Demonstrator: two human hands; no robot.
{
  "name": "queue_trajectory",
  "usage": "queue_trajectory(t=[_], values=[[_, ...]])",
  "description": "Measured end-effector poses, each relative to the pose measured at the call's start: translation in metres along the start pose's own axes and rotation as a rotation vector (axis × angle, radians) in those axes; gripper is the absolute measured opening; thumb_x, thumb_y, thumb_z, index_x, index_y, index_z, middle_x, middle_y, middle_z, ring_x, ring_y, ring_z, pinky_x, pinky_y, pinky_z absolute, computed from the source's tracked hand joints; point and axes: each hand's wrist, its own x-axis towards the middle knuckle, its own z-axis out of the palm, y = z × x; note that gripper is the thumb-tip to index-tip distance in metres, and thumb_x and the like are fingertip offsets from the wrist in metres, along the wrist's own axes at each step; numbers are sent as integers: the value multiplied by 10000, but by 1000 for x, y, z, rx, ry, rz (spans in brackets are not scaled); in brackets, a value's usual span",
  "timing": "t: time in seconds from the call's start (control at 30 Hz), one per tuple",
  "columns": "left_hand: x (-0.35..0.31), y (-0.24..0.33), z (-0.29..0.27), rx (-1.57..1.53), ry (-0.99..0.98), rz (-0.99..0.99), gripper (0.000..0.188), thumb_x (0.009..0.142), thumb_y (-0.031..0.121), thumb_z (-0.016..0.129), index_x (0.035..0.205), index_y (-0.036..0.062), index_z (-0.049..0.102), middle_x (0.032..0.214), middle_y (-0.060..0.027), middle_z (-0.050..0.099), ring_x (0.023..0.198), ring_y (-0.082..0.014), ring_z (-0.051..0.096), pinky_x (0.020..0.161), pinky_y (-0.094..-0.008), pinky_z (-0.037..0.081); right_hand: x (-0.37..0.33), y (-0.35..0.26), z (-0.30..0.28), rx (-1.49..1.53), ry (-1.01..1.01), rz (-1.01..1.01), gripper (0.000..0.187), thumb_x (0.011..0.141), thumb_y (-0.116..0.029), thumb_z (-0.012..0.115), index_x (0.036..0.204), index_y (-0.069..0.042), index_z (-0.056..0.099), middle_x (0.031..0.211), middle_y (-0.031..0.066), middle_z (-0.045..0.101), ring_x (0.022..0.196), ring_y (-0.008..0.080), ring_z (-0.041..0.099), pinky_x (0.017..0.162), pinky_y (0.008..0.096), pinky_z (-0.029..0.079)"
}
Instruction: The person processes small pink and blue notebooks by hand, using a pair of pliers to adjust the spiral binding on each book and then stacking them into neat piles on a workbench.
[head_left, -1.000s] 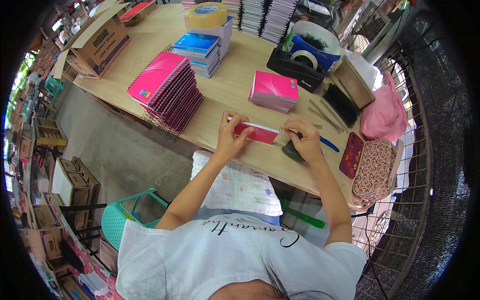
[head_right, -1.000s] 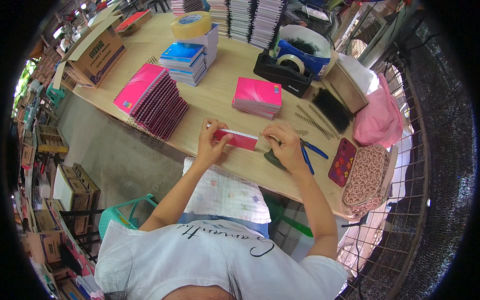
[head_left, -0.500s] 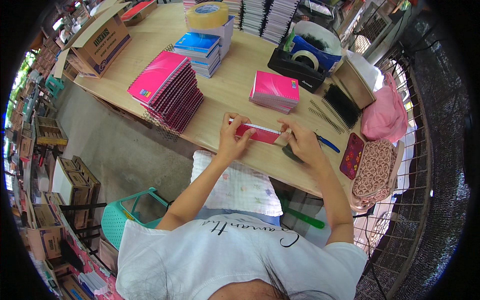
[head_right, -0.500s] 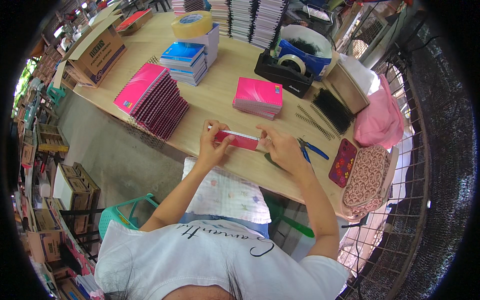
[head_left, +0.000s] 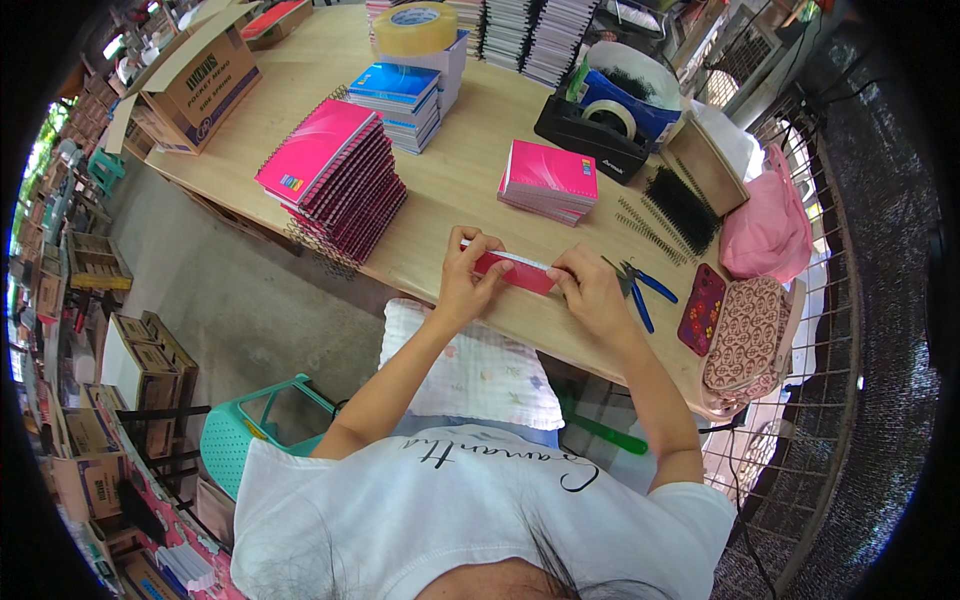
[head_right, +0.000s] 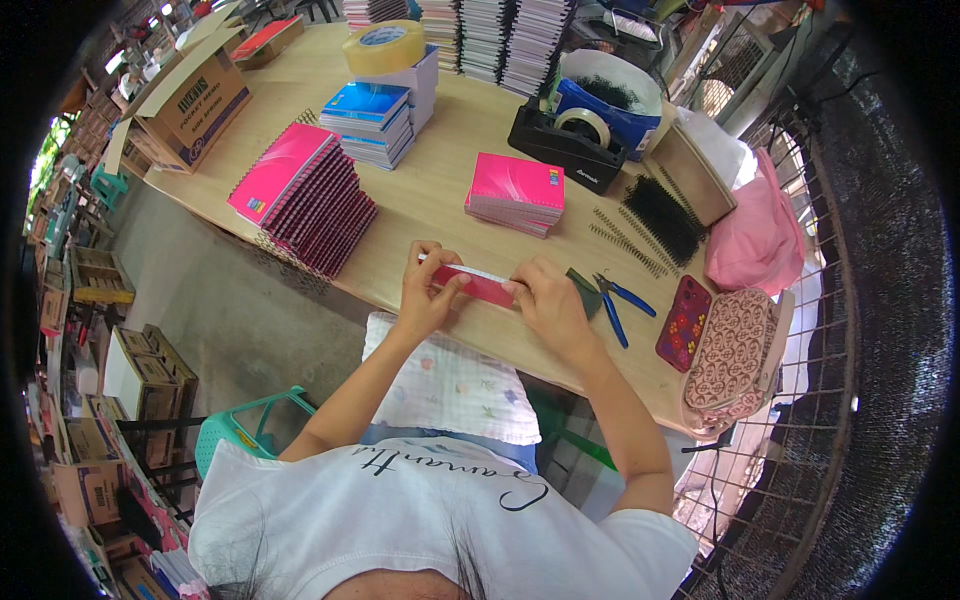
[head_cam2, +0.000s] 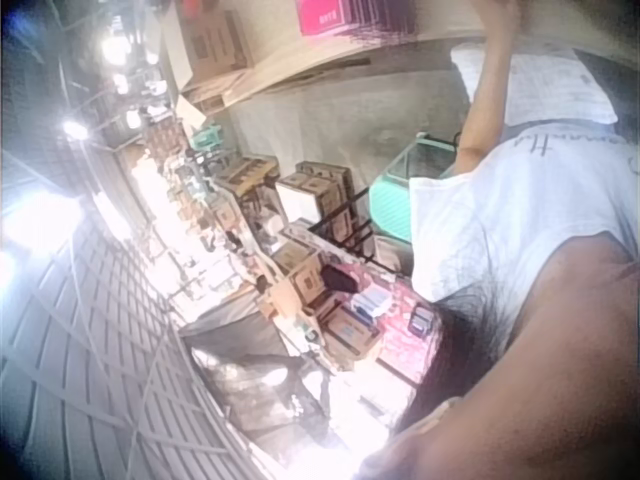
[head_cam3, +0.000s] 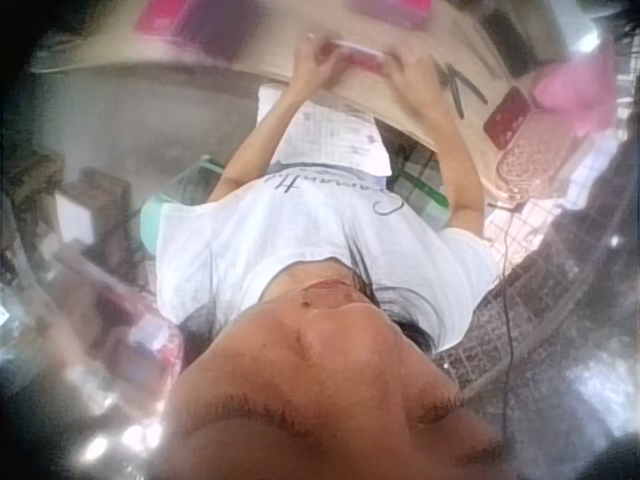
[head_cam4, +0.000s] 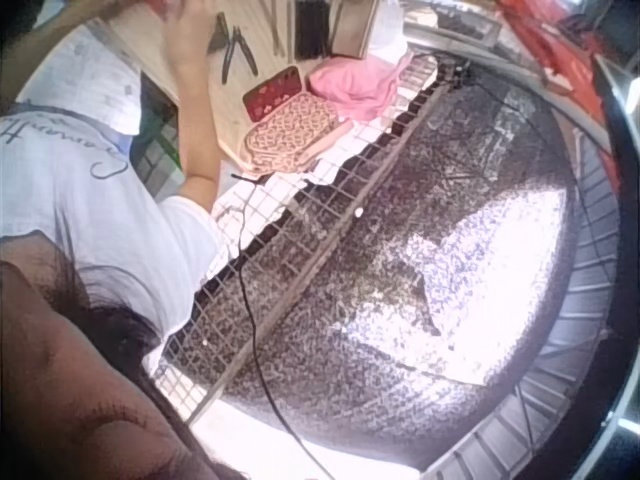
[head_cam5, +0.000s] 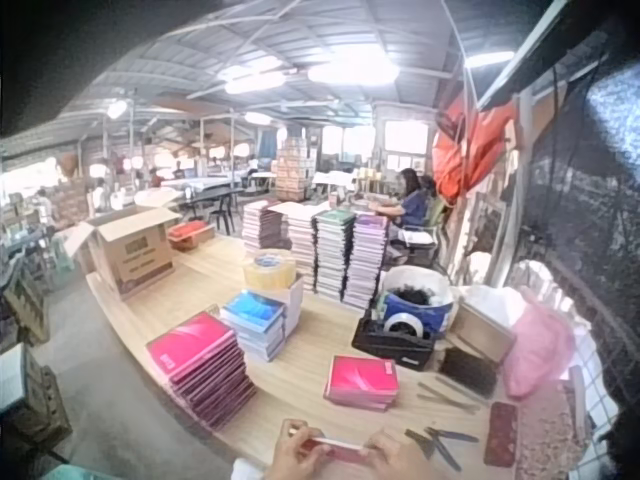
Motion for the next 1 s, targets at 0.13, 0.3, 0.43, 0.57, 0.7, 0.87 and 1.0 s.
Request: queue_trajectory(t=[0.13,0.3,0.43,0.57,0.7,0.87,1.0], values=[[1,-12,-19,40,-36,61,264,745,125,785,926,33,617,990,-93,456,906,-224,521,794,-319,462,-7,25,-9,114,80,12,349,863,-273,650,1152,-78,655,1277,236,537,1215,383,487,1007,441,397],[2,-22,-50,12,-20,78,416,671,199,849,955,35,593,970,-90,461,878,-254,515,757,-350,461,-25,58,-45,-295,-241,124,578,759,-360,731,1270,-116,611,1388,316,417,1298,428,398,1094,464,314],[2,-21,-37,79,-21,90,486,632,236,878,950,38,569,972,-89,453,878,-238,492,738,-337,452,-24,49,-51,-304,-37,98,543,726,-338,746,1200,-89,656,1373,292,447,1263,412,447,1082,420,338],[4,-7,-19,25,-94,85,494,626,251,884,940,45,562,965,-83,445,900,-227,479,740,-326,447,-13,59,-74,1074,-150,117,460,731,-297,734,1121,-56,700,1313,245,525,1206,361,526,1038,365,382],[10,-17,-26,71,-70,122,505,625,278,886,937,52,560,949,-77,430,876,-216,479,725,-314,446,-17,60,-106,-123,179,265,390,771,-239,692,1088,-12,705,1241,184,601,1174,261,554,1012,333,393],[11,-9,-13,-64,-136,68,529,602,307,896,914,71,540,942,-74,426,889,-221,444,789,-310,396,-3,42,-52,786,-216,-105,385,811,-242,668,1090,23,690,1203,158,613,1096,259,589,959,363,445],[10,-4,-3,14,-115,163,536,608,327,894,915,52,550,927,-72,432,823,-213,480,710,-307,442,11,44,-30,848,-326,101,375,845,-239,635,1085,46,682,1208,134,617,1090,227,588,958,346,443]])
